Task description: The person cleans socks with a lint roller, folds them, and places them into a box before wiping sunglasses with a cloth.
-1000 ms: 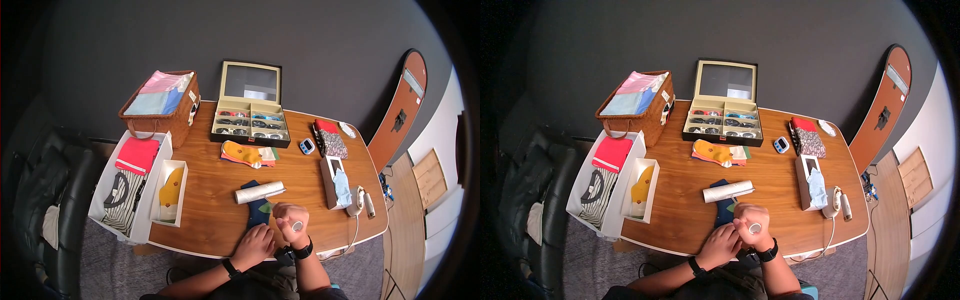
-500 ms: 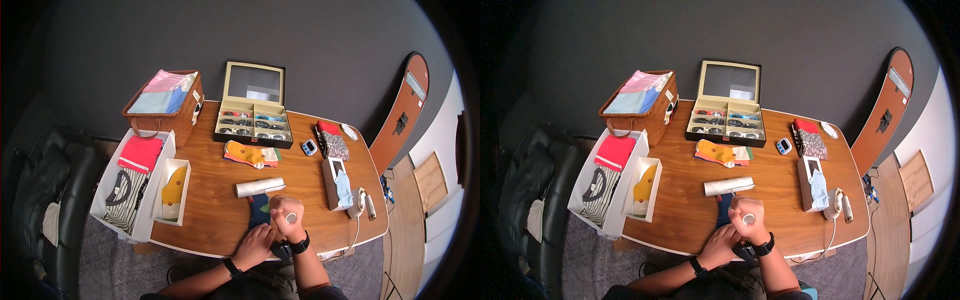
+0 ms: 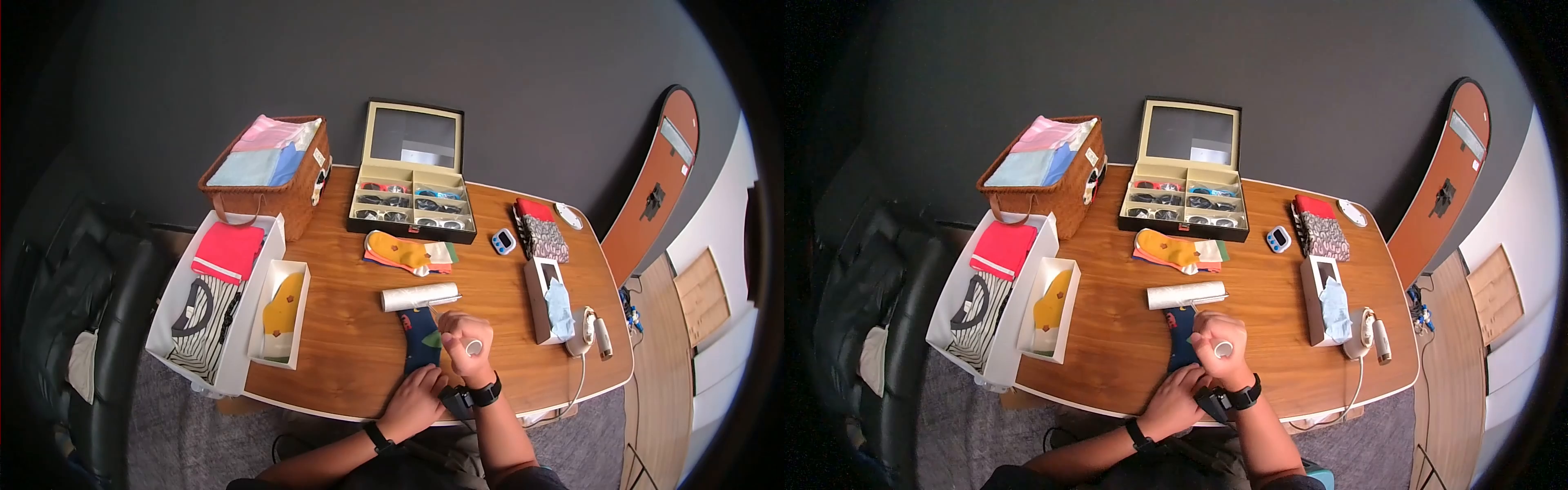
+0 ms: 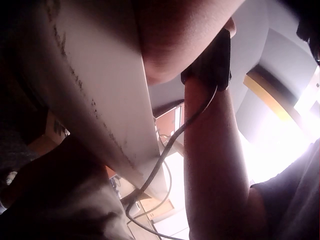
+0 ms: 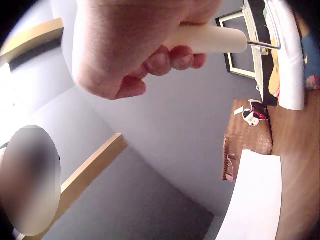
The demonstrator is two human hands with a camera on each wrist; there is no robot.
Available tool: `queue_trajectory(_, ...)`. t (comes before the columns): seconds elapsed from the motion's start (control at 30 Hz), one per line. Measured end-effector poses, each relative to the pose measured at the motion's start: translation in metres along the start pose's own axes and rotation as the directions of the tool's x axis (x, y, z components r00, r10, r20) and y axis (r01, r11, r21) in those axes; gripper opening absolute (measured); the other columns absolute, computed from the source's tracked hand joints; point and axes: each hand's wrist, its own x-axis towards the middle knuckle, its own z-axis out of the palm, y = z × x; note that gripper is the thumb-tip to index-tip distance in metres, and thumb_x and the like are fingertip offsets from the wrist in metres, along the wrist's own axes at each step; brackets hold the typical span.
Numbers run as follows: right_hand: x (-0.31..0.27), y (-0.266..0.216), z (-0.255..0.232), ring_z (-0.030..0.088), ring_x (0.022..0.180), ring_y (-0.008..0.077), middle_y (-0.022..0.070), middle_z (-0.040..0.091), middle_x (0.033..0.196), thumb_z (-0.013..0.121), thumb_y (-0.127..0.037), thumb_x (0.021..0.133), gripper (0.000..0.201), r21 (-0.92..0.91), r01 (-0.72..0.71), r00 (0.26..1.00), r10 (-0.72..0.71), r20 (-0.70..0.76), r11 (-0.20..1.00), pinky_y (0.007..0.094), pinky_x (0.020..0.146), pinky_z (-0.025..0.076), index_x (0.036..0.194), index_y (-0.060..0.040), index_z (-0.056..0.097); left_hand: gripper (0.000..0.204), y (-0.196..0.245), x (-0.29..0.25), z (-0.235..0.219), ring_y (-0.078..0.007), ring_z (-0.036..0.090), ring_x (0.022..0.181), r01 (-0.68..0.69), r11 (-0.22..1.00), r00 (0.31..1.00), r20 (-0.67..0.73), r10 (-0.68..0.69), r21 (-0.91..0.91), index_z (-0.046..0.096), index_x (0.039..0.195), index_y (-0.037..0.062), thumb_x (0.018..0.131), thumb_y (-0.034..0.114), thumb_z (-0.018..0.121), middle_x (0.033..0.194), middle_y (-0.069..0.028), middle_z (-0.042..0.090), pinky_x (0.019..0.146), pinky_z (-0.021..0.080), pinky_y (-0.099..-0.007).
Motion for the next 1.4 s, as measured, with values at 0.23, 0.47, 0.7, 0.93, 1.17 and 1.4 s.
queue_trajectory(0.23,-0.012,-0.016,-0.005,0.047,0.053,0.0269,0.0097,0.047,0.059,0.062,0.003,0.078,0.026,0.051,-0.004,1.0,0.004,0.009,0.999,0.036,0.054,0.04,0.061,-0.0035,0.043,0.038,-0.002,0.001,0.001,-0.0362,0.052,0.126,-0.012,1.0,1.0,0.023,0.012,-0.011,0.06,0.117,-0.0028,0.088,0.021,0.065,0.126,-0.0198,0.058,0.11,0.042,-0.0457)
queue_trajectory(0.47,-0.005,-0.012,0.006,0.046,0.054,0.028,0.0097,0.045,0.059,0.061,0.004,0.074,0.024,-0.038,0.049,0.998,-0.048,0.042,0.998,0.0368,0.054,0.04,0.061,-0.003,0.043,0.038,0.0,0.0,-0.001,-0.0362,0.053,0.126,0.008,0.996,1.0,0.002,-0.008,-0.091,0.059,0.118,-0.0009,0.089,0.022,0.065,0.126,-0.0191,0.058,0.109,0.043,-0.0461)
queue_trajectory(0.7,-0.004,0.0,0.002,0.046,0.052,0.0261,0.0098,0.046,0.058,0.062,0.003,0.075,0.023,-0.017,-0.007,1.0,0.006,-0.03,1.0,0.0341,0.051,0.038,0.061,-0.0025,0.044,0.037,-0.001,-0.002,0.005,-0.0367,0.054,0.125,0.014,0.999,1.0,-0.007,-0.014,-0.034,0.06,0.116,-0.0018,0.089,0.022,0.065,0.125,-0.0196,0.058,0.108,0.044,-0.0465)
queue_trajectory(0.93,-0.013,-0.019,-0.003,0.044,0.051,0.0255,0.0095,0.045,0.057,0.061,0.004,0.076,0.025,0.087,0.028,1.0,-0.028,-0.007,0.996,0.0347,0.05,0.037,0.061,-0.0026,0.041,0.037,-0.002,0.002,0.004,-0.0368,0.053,0.125,-0.015,1.0,1.0,0.01,0.015,-0.017,0.06,0.117,-0.0017,0.089,0.023,0.066,0.125,-0.0208,0.059,0.108,0.044,-0.0461)
queue_trajectory(1.17,-0.007,0.002,0.006,0.047,0.054,0.0281,0.0101,0.045,0.058,0.062,0.004,0.074,0.022,-0.012,0.072,0.997,-0.072,-0.001,0.997,0.0357,0.054,0.041,0.062,-0.0028,0.044,0.04,0.004,0.004,-0.006,-0.0363,0.053,0.125,0.036,0.996,0.999,0.041,-0.033,-0.078,0.058,0.121,-0.0011,0.089,0.022,0.065,0.125,-0.0201,0.058,0.109,0.043,-0.046)
queue_trajectory(1.4,-0.035,-0.031,-0.008,0.051,0.057,0.0294,0.0105,0.051,0.061,0.064,0.001,0.075,0.021,0.007,0.047,0.998,-0.047,0.051,0.999,0.0384,0.059,0.046,0.062,-0.003,0.048,0.038,0.0,0.0,0.002,-0.0367,0.053,0.125,-0.043,0.999,0.999,-0.012,0.043,0.006,0.058,0.122,0.0013,0.089,0.02,0.064,0.126,-0.019,0.057,0.109,0.043,-0.0465)
